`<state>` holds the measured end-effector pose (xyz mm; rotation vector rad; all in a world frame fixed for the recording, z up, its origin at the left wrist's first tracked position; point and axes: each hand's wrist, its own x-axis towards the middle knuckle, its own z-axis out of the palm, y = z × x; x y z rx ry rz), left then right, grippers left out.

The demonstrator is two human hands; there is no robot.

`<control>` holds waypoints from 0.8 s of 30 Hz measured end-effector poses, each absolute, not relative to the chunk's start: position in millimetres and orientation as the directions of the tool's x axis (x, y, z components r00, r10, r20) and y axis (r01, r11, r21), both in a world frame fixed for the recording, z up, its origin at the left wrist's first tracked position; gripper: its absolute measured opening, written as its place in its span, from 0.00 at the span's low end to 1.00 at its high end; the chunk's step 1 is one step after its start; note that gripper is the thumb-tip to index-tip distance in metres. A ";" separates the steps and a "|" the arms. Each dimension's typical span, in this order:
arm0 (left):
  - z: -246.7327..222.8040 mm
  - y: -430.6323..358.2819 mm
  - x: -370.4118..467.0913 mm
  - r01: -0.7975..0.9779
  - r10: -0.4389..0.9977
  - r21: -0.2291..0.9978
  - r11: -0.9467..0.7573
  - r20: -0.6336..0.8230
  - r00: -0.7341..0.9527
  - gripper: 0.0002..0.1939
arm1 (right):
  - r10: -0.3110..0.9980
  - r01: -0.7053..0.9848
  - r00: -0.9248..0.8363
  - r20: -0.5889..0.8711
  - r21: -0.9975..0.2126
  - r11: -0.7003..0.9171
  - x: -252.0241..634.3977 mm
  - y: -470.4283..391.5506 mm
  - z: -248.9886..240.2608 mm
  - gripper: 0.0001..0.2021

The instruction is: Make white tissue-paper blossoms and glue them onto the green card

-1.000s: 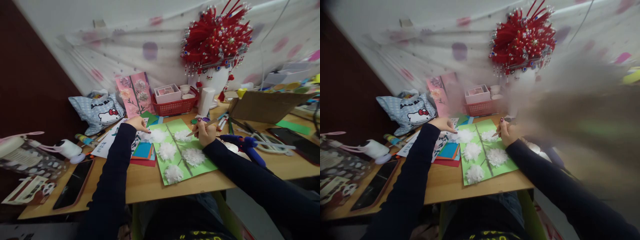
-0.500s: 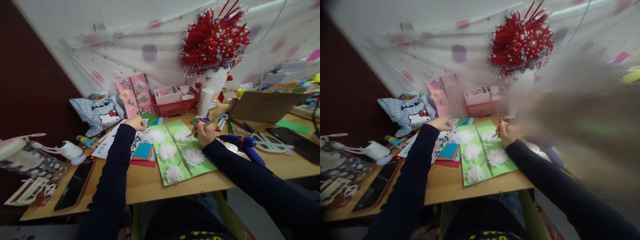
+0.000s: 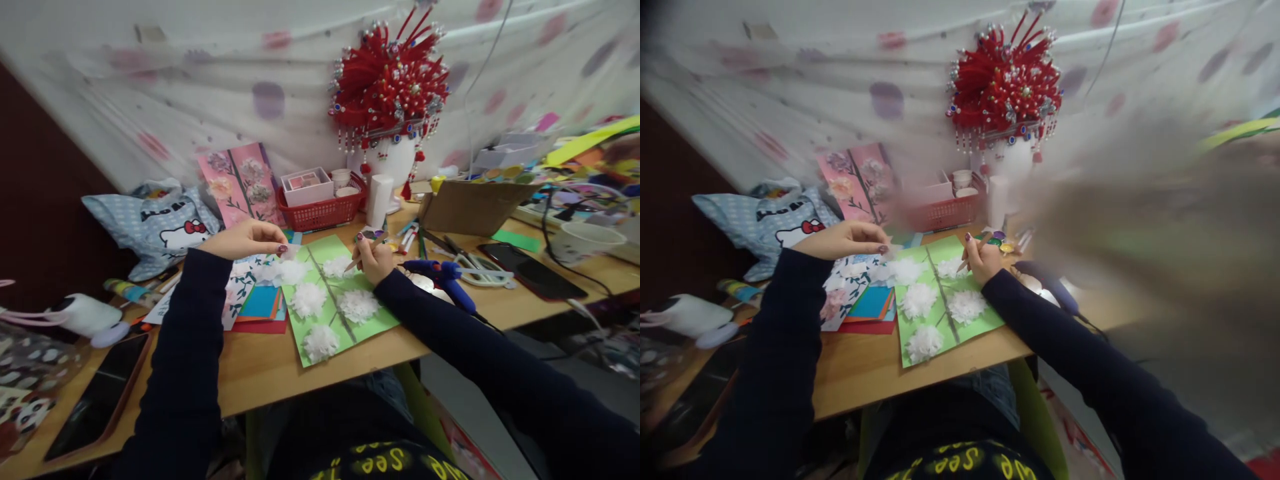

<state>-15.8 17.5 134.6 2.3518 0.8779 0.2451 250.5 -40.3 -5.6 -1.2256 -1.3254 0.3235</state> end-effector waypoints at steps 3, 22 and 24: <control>133.3 11.5 -12.7 0.434 0.642 0.667 -0.606 0.089 0.761 0.22 | 0.780 0.473 0.286 0.557 -0.790 0.391 251.7 -40.1 -7.0 0.28; 44.6 2.6 82.8 0.425 0.489 0.574 -0.700 -0.048 0.871 0.12 | 0.763 0.874 0.127 0.634 -0.435 0.216 257.1 -36.4 -2.0 0.27; 33.1 3.7 88.1 0.459 0.539 0.529 -0.714 -0.003 0.842 0.12 | 0.763 0.875 0.133 0.632 -0.437 0.210 256.7 -36.2 -2.0 0.27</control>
